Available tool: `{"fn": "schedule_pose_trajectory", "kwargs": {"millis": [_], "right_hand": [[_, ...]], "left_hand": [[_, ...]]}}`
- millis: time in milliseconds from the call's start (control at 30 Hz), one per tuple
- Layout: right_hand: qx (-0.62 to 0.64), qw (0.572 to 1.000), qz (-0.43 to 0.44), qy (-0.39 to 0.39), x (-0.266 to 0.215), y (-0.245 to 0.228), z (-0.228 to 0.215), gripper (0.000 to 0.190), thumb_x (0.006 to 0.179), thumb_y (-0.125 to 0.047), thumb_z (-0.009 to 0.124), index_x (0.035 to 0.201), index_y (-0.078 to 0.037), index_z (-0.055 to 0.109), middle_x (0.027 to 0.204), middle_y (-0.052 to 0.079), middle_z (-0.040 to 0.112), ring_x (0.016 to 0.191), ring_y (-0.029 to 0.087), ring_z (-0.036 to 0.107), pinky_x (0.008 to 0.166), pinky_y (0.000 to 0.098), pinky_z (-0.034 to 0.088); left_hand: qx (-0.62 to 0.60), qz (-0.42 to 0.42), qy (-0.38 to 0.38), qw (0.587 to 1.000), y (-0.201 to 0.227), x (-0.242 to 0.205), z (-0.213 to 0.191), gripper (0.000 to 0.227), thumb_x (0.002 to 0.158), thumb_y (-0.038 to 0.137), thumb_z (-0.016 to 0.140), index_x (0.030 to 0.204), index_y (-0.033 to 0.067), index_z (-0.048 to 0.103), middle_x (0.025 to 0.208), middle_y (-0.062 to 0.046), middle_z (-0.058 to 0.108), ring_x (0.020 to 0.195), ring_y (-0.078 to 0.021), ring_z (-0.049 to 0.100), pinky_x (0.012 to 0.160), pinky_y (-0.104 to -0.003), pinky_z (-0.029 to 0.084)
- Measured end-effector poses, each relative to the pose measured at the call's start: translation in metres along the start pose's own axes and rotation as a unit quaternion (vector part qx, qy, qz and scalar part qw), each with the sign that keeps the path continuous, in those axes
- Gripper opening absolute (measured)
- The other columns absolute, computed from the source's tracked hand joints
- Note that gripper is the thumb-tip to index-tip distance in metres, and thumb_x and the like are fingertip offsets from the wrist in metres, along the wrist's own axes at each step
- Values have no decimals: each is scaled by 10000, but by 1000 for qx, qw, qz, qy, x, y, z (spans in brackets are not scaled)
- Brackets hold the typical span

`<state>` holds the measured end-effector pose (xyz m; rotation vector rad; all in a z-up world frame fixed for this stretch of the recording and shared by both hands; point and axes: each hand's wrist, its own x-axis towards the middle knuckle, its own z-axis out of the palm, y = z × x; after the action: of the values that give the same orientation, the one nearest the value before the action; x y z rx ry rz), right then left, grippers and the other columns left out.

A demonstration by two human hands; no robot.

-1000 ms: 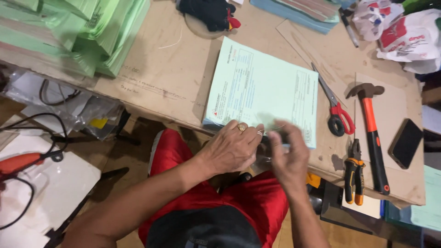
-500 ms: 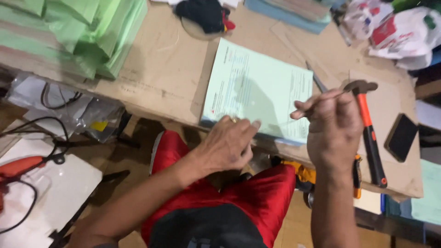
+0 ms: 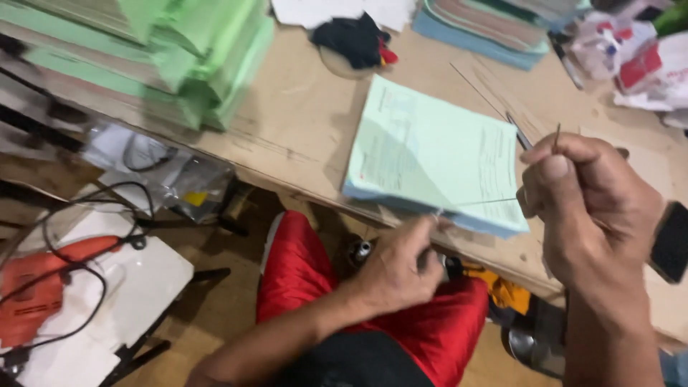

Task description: The person sews a stack of light green papers together using a needle and thread. They pull the thread through the spine, tie knots, and use a hammer to secure the binding. The person also uses scissors to cut the thread and briefly interacts with a smartphone.

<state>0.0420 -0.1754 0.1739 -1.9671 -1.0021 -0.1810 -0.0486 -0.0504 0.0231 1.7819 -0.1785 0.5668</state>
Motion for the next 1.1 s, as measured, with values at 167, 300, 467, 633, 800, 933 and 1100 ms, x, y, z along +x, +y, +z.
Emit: {"fn": "schedule_pose_trajectory", "kwargs": {"millis": [167,300,467,633,800,933,1100], "right_hand": [[95,987,120,38,15,64,-6,213,1168,-271,514,1213,-89,615,691,16,535,616,114,556,608,239,419],[-97,990,95,-28,4,89,-16,303,1005,-34,430,1250,-72,605,901,74,618,817,198,575,746,331,439],[-506,852,-15,-132,-17,120,-13,312,760,-105,582,1062,-183,594,751,40,645,696,379,642,524,509,406],[-336,934,92,-77,-24,105,-13,328,951,-381,672,1178,-148,629,629,81,612,689,370,673,709,542,532],[-284,936,190,-85,-11,140,4,277,1011,-377,574,1226,-234,674,752,75,701,820,402,717,781,552,542],[-173,963,189,-85,12,153,16,295,1084,-333,500,1189,-174,725,893,150,714,908,441,709,827,567,538],[-22,981,188,-41,28,154,21,222,1019,-178,636,1175,-32,699,763,97,654,591,189,662,599,343,548]], "left_hand": [[43,44,55,997,-19,3,-8,388,929,-10,582,1310,-83,561,933,-128,645,712,-213,577,671,-345,552],[312,67,-21,948,-35,11,-20,222,884,21,580,1103,-13,578,921,-194,599,682,-356,594,595,-465,499],[532,137,-116,828,-30,33,-24,165,756,-53,630,832,92,640,782,-85,569,568,-235,610,414,-362,517],[431,159,-185,869,-29,65,-44,166,935,126,595,811,27,644,661,-96,547,519,-304,618,433,-392,468],[414,215,-136,874,-44,68,-31,109,939,87,596,832,66,603,711,-61,487,585,-295,605,477,-363,474],[387,247,-125,880,-45,84,-32,149,1000,69,547,856,76,583,751,-45,477,603,-253,589,508,-336,472],[344,207,-125,907,-54,83,-34,172,1044,119,519,888,87,583,768,-31,459,598,-220,570,510,-322,478]]}}
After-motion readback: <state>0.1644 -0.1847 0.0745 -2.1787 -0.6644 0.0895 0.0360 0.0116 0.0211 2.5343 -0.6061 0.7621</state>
